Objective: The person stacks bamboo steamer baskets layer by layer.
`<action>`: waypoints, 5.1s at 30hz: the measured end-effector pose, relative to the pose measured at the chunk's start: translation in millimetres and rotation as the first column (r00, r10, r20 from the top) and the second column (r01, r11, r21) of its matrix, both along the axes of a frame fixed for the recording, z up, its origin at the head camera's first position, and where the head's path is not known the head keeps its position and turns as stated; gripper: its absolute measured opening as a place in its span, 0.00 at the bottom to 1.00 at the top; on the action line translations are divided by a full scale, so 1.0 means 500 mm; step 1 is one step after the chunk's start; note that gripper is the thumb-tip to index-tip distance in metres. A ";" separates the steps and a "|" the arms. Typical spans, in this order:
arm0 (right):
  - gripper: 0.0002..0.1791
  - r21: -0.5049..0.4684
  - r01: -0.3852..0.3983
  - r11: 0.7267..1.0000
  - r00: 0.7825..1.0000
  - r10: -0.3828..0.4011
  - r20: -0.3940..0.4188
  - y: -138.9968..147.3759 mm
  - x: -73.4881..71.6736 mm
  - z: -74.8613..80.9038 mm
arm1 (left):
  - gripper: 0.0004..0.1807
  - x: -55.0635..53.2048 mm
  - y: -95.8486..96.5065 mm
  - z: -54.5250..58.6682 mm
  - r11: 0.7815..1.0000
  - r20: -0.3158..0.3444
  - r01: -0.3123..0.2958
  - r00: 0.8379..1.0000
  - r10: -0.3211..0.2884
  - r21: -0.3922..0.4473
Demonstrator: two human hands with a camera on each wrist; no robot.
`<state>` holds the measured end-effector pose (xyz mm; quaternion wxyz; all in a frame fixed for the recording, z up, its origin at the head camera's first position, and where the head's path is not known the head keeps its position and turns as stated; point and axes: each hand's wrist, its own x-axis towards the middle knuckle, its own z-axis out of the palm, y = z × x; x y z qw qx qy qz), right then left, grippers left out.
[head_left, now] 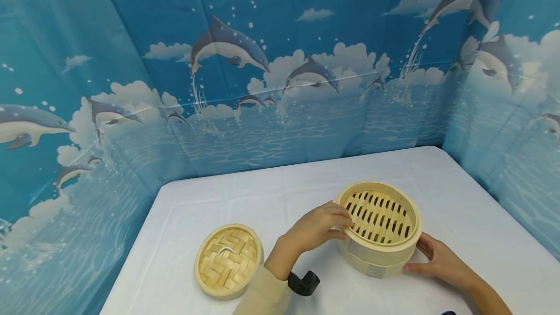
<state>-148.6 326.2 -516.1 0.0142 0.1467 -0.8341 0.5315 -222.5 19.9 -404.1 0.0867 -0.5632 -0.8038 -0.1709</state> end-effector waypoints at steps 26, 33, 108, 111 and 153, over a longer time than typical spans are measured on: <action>0.48 0.077 0.034 0.996 0.998 -0.038 0.048 -0.001 -0.004 0.005 | 0.13 0.018 0.004 -0.004 0.999 -0.054 -0.014 0.998 0.016 0.045; 0.48 0.088 0.032 0.996 0.997 -0.037 0.064 -0.002 -0.003 0.006 | 0.13 0.026 0.009 -0.007 0.999 -0.056 -0.020 0.998 0.023 0.051; 0.47 0.050 0.021 0.999 0.999 -0.023 0.036 -0.001 -0.005 -0.001 | 0.19 0.056 -0.340 -0.046 0.850 0.008 -0.517 0.855 0.519 0.100; 0.46 0.062 0.027 0.998 0.998 -0.031 0.051 -0.001 -0.004 0.001 | 0.19 0.057 -0.374 -0.059 0.822 -0.004 -0.564 0.824 0.566 0.082; 0.47 0.062 0.040 0.997 0.998 -0.043 0.043 0.000 -0.002 0.000 | 0.08 0.017 -0.368 -0.003 0.841 0.125 -0.491 0.871 0.475 0.226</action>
